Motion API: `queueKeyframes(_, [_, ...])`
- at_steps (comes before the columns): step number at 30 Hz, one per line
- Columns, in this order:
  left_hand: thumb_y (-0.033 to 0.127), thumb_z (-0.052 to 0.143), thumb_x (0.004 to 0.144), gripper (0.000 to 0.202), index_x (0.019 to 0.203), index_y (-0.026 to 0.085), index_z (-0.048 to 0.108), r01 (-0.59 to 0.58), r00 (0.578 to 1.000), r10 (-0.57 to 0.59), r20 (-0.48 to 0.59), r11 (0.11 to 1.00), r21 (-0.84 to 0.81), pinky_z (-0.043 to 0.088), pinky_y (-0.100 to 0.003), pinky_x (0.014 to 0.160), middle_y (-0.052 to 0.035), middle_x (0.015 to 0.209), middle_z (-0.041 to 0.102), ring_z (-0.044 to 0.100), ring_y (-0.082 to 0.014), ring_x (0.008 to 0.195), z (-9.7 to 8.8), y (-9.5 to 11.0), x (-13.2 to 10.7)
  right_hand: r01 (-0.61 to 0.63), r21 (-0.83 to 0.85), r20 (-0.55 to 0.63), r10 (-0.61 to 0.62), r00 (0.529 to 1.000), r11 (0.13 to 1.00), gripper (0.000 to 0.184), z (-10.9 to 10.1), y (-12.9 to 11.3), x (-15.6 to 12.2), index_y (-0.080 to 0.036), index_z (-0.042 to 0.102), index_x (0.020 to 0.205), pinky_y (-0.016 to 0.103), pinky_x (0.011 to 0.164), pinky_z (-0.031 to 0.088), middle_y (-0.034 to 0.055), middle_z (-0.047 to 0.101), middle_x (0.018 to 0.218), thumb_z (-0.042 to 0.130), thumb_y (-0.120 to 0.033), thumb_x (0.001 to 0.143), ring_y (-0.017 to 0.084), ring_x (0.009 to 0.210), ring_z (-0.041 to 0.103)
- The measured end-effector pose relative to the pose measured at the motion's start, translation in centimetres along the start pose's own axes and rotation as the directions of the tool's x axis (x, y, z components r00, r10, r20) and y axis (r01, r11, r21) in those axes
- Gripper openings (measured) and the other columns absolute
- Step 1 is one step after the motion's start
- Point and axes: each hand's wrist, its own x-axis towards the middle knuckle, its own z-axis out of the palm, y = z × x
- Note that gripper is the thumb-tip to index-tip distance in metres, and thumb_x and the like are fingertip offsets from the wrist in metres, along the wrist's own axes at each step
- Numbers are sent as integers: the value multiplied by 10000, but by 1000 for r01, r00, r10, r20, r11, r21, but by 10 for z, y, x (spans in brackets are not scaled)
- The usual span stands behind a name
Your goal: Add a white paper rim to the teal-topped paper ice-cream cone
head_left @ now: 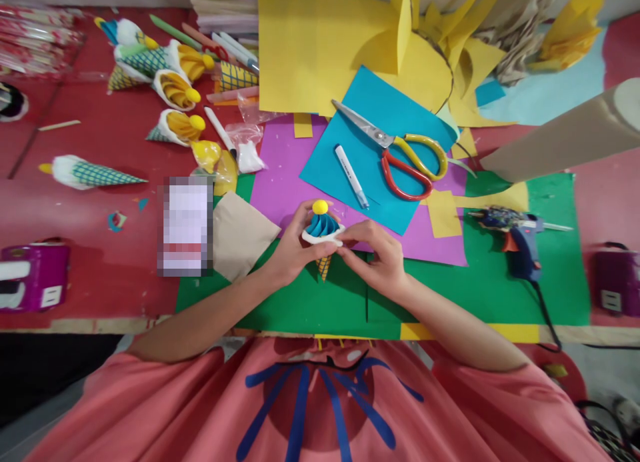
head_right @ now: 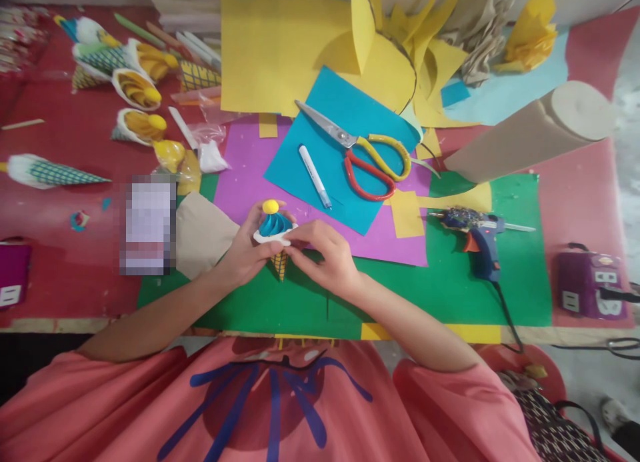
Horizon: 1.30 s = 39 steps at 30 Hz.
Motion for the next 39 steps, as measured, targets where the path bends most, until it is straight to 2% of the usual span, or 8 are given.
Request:
queueKeyframes(4, [316,821,742,545,1211,292,545,-60,998,60,35,998,14,506,-227,855,3,1103,637,632,-130,961,-2,-2,1,23,-29,-12,-23,1000,999,127,0,1,0,-224,675,1008,283,678,575,28,704,850,663,-156,902,154,783,684])
queueKeyframes(9, [313,833,723,581,1220,315,533,-139,982,138,127,990,-5,534,-217,821,2,1141,616,651,-123,965,-8,-7,4,-12,30,-25,12,1000,999,324,-2,1,2,-232,636,1175,299,673,565,30,674,890,734,-291,872,158,780,642])
queueKeyframes(12, [319,842,710,602,1230,327,539,-141,979,141,149,990,-7,543,-228,835,0,1157,615,652,-125,962,-9,-8,5,-23,21,-1,23,1000,1000,244,-4,2,3,-244,675,1104,317,736,575,35,654,921,734,-312,877,173,872,648])
queueKeyframes(21, [388,856,674,635,1223,317,545,81,974,-51,221,989,-125,578,-257,767,-14,1102,636,687,-160,922,-6,2,1,-65,93,26,63,998,994,108,-6,2,4,-247,692,1007,297,734,553,7,582,885,707,-269,902,147,850,622])
queueKeyframes(27, [570,767,723,637,1266,309,563,207,960,-163,227,961,-186,612,-398,818,-47,1036,704,729,-255,968,-2,5,1,-193,154,9,194,981,969,561,0,8,-2,-285,542,1289,388,853,551,72,588,1160,764,-487,816,220,1030,602])
queueKeyframes(32, [677,714,720,650,1250,319,600,-53,994,58,91,997,-63,550,-480,1006,-67,1198,687,621,-293,1234,-5,-1,0,-516,433,191,484,854,739,701,9,4,-6,-308,400,1389,422,1035,516,113,439,1473,752,-508,817,252,1295,541])
queueKeyframes(36, [703,698,733,677,1310,377,557,-278,960,275,43,955,107,477,-437,1121,-28,1400,578,458,-268,1416,-15,-10,3,-677,566,442,520,731,470,633,10,-2,-1,-255,475,1328,403,996,547,101,607,1333,760,-490,814,228,1149,650])
queueKeyframes(39, [729,688,727,748,1376,397,519,-325,945,308,107,920,219,464,-441,1138,-25,1472,515,418,-283,1446,-21,-13,10,-751,601,608,453,652,275,501,10,-2,2,-195,574,1224,360,891,591,85,712,1154,741,-465,836,205,993,716])
